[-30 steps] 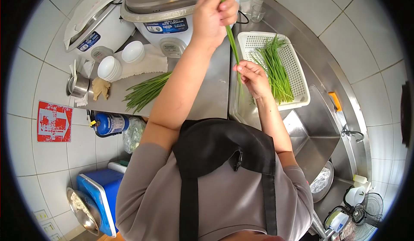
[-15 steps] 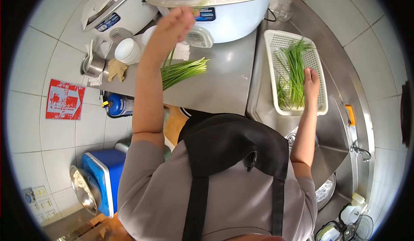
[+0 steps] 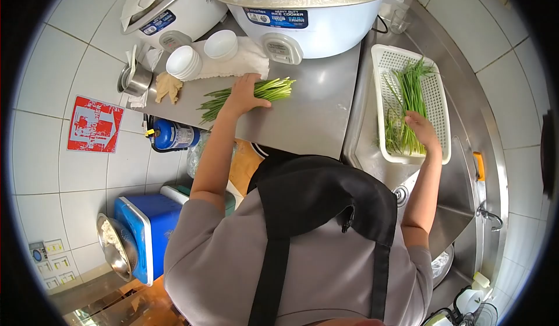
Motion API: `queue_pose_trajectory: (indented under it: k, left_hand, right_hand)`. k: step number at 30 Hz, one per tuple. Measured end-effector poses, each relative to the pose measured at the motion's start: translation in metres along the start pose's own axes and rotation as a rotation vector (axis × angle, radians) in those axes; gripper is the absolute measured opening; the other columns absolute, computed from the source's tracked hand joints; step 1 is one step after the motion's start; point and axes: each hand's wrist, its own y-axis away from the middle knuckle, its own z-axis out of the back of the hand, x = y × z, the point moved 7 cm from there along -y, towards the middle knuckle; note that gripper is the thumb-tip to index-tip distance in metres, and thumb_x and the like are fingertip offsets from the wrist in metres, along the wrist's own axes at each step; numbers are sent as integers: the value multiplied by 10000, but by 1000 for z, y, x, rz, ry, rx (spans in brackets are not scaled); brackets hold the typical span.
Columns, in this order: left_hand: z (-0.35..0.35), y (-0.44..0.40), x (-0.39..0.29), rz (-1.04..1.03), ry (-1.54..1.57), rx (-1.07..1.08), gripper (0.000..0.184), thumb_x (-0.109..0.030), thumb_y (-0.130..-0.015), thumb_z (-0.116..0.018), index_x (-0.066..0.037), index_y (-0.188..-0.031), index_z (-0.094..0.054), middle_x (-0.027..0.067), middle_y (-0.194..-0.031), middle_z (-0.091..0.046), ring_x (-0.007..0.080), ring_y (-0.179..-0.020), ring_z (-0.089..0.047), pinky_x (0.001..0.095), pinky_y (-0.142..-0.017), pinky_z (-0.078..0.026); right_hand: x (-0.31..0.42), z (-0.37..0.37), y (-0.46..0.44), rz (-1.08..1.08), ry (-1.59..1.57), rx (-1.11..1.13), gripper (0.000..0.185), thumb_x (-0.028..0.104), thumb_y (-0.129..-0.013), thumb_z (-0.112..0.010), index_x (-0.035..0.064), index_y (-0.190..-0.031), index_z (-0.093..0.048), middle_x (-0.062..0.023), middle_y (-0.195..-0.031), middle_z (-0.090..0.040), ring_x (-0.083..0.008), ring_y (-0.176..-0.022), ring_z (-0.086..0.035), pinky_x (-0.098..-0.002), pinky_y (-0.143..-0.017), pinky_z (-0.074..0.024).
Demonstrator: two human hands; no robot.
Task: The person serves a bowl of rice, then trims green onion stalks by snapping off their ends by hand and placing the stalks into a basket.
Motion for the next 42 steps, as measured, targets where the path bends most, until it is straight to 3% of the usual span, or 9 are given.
queue_pose_trajectory:
  k: [5, 11, 14, 16, 19, 24, 32, 38, 42]
  left_hand:
    - [-17, 10, -11, -73, -67, -59, 688, -453, -636, -708, -56, -1155, -494, 115, -1155, -488, 331, -1094, -437, 470, -909, -344]
    - [-30, 15, -25, -144, -205, -144, 539, -434, -766, -582, -50, -1136, -504, 112, -1084, -499, 300, -1051, -450, 431, -873, -343]
    - [-29, 13, -31, -151, -165, -192, 522, -429, -786, -564, -47, -1137, -506, 117, -1058, -501, 301, -1027, -449, 426, -864, -335]
    - [-30, 9, -29, -174, -160, -191, 550, -442, -781, -568, -42, -1153, -497, 119, -1073, -501, 302, -1037, -446, 428, -875, -331]
    - [-23, 10, -33, -197, -144, -220, 619, -468, -759, -590, -32, -1183, -477, 130, -1105, -496, 308, -1056, -437, 430, -899, -322]
    - [11, 11, -58, -254, -76, -344, 688, -475, -720, -650, -27, -1205, -457, 154, -1142, -483, 326, -1075, -420, 431, -932, -306]
    - [53, -3, -186, -463, 285, -481, 308, -99, -761, -624, -27, -1054, -561, 122, -1065, -535, 289, -1017, -482, 364, -898, -364]
    - [51, -9, -314, -857, 462, -348, 226, -140, -801, -611, -42, -1004, -599, 116, -1058, -564, 264, -1028, -516, 361, -894, -391]
    - [26, -32, -338, -759, 806, -52, 221, -219, -843, -583, -34, -962, -602, 94, -938, -595, 238, -853, -570, 339, -797, -443]
  right_hand:
    - [-34, 51, -7, -80, -24, -127, 401, 328, -839, -576, 40, -1117, -579, -143, -953, -628, -219, -896, -583, -310, -805, -433]
    - [-75, 94, -18, -56, 327, -349, 215, 200, -775, -593, 54, -920, -656, -183, -862, -644, -292, -811, -623, -361, -727, -473]
    - [-74, 72, -28, -174, 358, -240, 176, 167, -720, -628, 49, -843, -673, -177, -861, -643, -293, -808, -624, -372, -729, -481]
    - [-81, 46, -32, -386, 538, 78, 180, 160, -650, -689, 50, -794, -683, -166, -859, -649, -289, -808, -632, -375, -726, -493]
    - [-61, 24, -24, -251, 599, 252, 208, 151, -604, -722, 47, -780, -686, -165, -847, -653, -285, -814, -636, -378, -727, -503]
    - [-76, 22, -19, -273, 953, 134, 145, 108, -609, -684, 67, -748, -676, -122, -812, -660, -270, -775, -634, -352, -692, -500]
    - [49, 103, 29, 52, 60, -102, 133, 102, -739, -579, 2, -825, -589, -74, -732, -602, -148, -686, -542, -274, -639, -429]
    - [164, 90, 74, 416, -167, -103, 75, 46, -815, -563, -5, -861, -591, -9, -794, -604, -73, -702, -512, -225, -659, -415]
    - [202, 89, 89, 660, -165, -257, 143, 90, -835, -584, 7, -950, -603, -17, -829, -614, -87, -709, -511, -228, -702, -421]
